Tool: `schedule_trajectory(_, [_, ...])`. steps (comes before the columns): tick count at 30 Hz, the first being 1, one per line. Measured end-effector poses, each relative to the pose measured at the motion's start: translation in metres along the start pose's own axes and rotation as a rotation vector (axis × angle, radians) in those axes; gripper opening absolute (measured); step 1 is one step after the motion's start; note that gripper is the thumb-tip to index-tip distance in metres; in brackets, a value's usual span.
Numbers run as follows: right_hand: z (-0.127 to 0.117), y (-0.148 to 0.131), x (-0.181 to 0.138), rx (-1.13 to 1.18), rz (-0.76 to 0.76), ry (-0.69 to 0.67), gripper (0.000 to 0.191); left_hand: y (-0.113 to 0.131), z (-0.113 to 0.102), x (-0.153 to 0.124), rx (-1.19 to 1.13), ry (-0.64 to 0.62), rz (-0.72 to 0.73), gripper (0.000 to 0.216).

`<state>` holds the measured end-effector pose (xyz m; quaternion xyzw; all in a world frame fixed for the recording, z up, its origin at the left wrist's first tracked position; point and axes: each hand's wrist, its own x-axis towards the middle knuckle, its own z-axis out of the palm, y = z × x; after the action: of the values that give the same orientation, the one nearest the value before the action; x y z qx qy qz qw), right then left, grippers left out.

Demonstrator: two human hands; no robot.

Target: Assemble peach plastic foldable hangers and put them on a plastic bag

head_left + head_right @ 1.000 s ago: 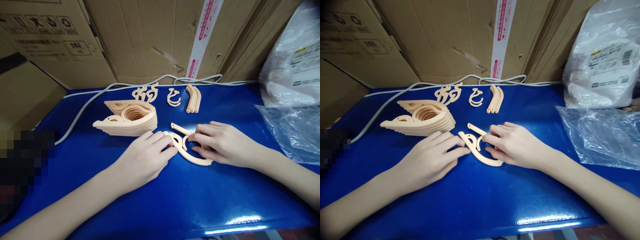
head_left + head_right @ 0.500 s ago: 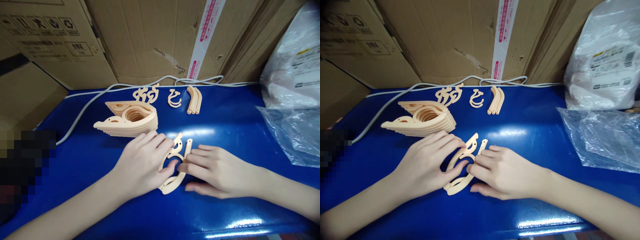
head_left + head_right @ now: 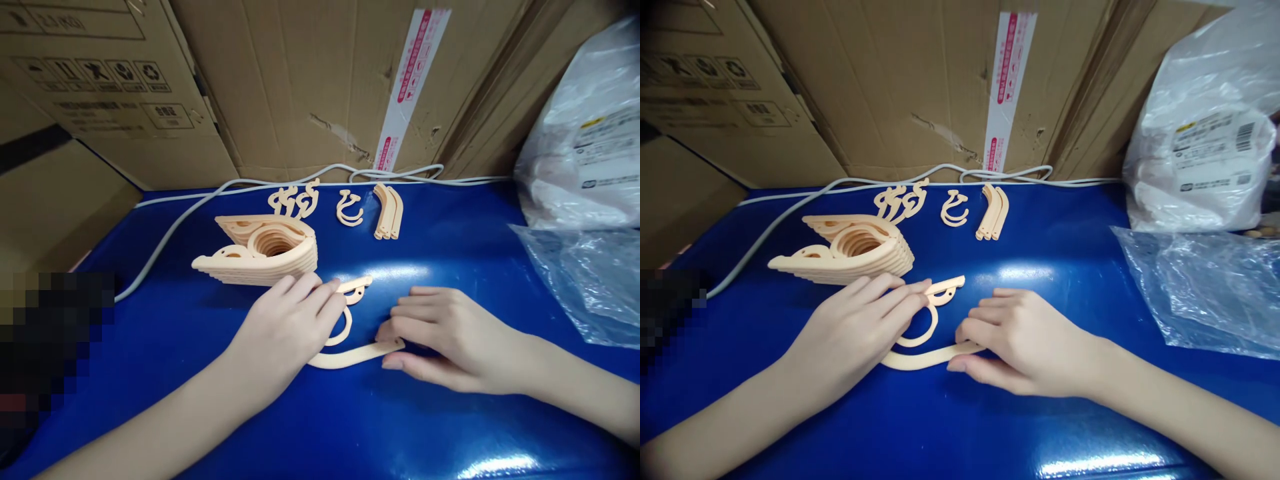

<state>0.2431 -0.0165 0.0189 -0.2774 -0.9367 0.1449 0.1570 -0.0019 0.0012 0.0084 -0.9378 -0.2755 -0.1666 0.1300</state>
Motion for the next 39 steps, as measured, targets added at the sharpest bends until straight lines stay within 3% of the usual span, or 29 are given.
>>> schedule_trajectory(5, [-0.022, 0.025, 0.024, -0.24, 0.06, 0.063, 0.024, 0.0, 0.0, 0.0, 0.108, 0.034, 0.016, 0.028])
schedule_trajectory(10, [-0.048, 0.073, 0.085, -0.543, 0.052, 0.009, 0.029, -0.002, 0.002, -0.001, 0.151, 0.068, 0.014, 0.029])
schedule_trajectory(14, [-0.044, 0.101, 0.131, -0.616, -0.01, -0.03, 0.029, -0.001, 0.001, -0.001, 0.131, 0.103, 0.005, 0.032])
schedule_trajectory(18, [-0.031, 0.11, 0.156, -0.817, -0.117, -0.09, 0.026, -0.001, 0.0, -0.002, 0.136, 0.103, 0.004, 0.029])
schedule_trajectory(22, [-0.026, 0.109, 0.166, -0.908, -0.21, -0.154, 0.023, 0.001, -0.001, -0.003, 0.078, 0.094, -0.002, 0.026])
schedule_trajectory(29, [-0.026, 0.099, 0.174, -1.014, -0.343, -0.239, 0.035, 0.01, -0.004, -0.001, -0.318, 0.048, 0.134, 0.016])
schedule_trajectory(34, [-0.027, 0.095, 0.177, -1.065, -0.409, -0.3, 0.036, 0.012, 0.0, -0.001, -0.347, 0.016, 0.142, 0.013])
schedule_trajectory(39, [-0.055, 0.086, 0.158, -1.11, -0.295, -0.205, 0.042, 0.013, -0.001, -0.002, -0.319, 0.075, 0.156, 0.014])
